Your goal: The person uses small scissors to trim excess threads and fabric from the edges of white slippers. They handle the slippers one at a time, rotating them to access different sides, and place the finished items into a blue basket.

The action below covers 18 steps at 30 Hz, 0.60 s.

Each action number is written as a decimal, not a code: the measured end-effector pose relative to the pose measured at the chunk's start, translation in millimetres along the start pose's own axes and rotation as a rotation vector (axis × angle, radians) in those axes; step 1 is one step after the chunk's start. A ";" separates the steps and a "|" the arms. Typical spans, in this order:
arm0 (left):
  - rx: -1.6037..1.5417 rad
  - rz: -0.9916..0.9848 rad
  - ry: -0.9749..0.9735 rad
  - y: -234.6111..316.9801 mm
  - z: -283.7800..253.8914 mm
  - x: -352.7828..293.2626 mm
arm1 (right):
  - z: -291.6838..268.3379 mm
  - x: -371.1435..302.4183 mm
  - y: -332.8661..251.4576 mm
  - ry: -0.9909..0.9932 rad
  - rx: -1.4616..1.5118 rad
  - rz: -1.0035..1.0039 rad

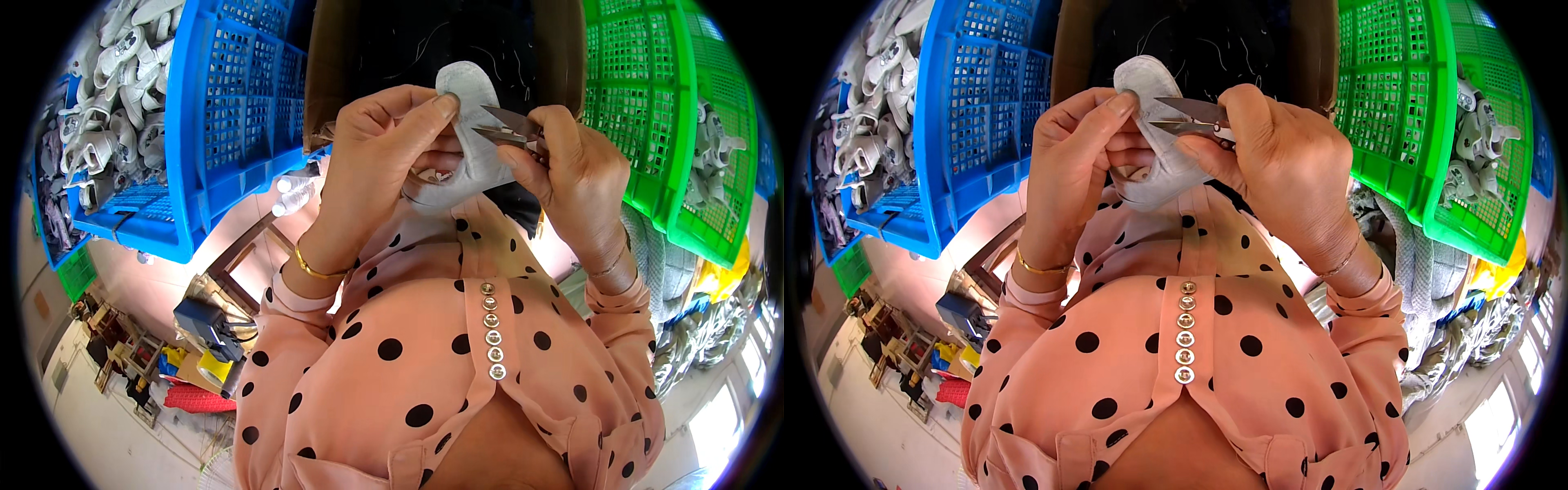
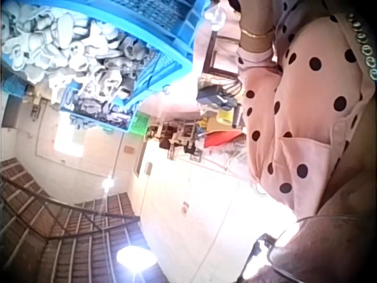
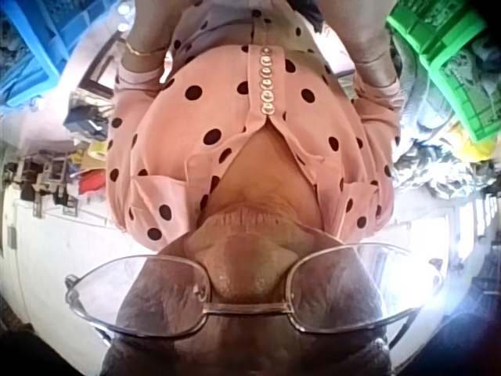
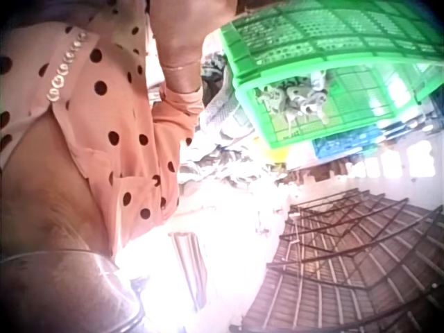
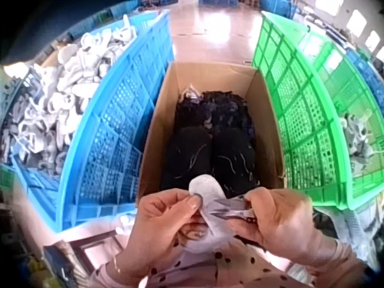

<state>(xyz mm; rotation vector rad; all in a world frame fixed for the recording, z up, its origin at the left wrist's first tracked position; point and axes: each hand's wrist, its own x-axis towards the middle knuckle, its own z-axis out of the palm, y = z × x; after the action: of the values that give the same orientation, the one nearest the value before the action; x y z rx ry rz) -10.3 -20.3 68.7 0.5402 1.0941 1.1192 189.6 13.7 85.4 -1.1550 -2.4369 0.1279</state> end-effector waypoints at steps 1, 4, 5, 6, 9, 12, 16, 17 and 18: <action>0.002 0.004 0.002 0.5 0.6 -0.8 | -0.2 1.1 -1.1 -0.003 -0.018 0.001; 0.009 0.013 -0.003 2.4 1.9 -2.4 | -2.2 3.8 -2.2 0.000 -0.061 -0.010; 0.010 0.015 -0.007 2.6 1.5 -3.0 | -2.9 4.8 -2.4 0.005 -0.066 -0.025; 0.011 0.017 -0.010 2.8 1.1 -3.3 | -3.1 5.7 -2.5 0.010 -0.072 -0.040; -0.036 0.036 -0.010 1.1 0.4 -3.5 | -2.3 5.9 -1.6 0.021 -0.056 -0.057; -0.032 0.046 -0.010 0.6 1.1 -3.1 | -2.4 6.4 -1.5 0.020 -0.041 -0.049; -0.070 0.025 -0.021 1.5 2.1 -4.2 | -5.4 5.1 -3.3 -0.020 -0.028 -0.011; -0.101 0.017 -0.013 1.2 3.5 -4.5 | -7.5 4.9 -5.4 -0.041 -0.020 0.006; -0.132 0.009 -0.006 1.1 4.4 -4.9 | -8.8 4.8 -6.8 -0.062 -0.012 0.023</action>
<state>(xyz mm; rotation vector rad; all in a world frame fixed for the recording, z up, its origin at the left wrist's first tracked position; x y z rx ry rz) -7.0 -23.6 73.5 0.4450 1.0054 1.1872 185.8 12.1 96.8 -1.2018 -2.4818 0.1590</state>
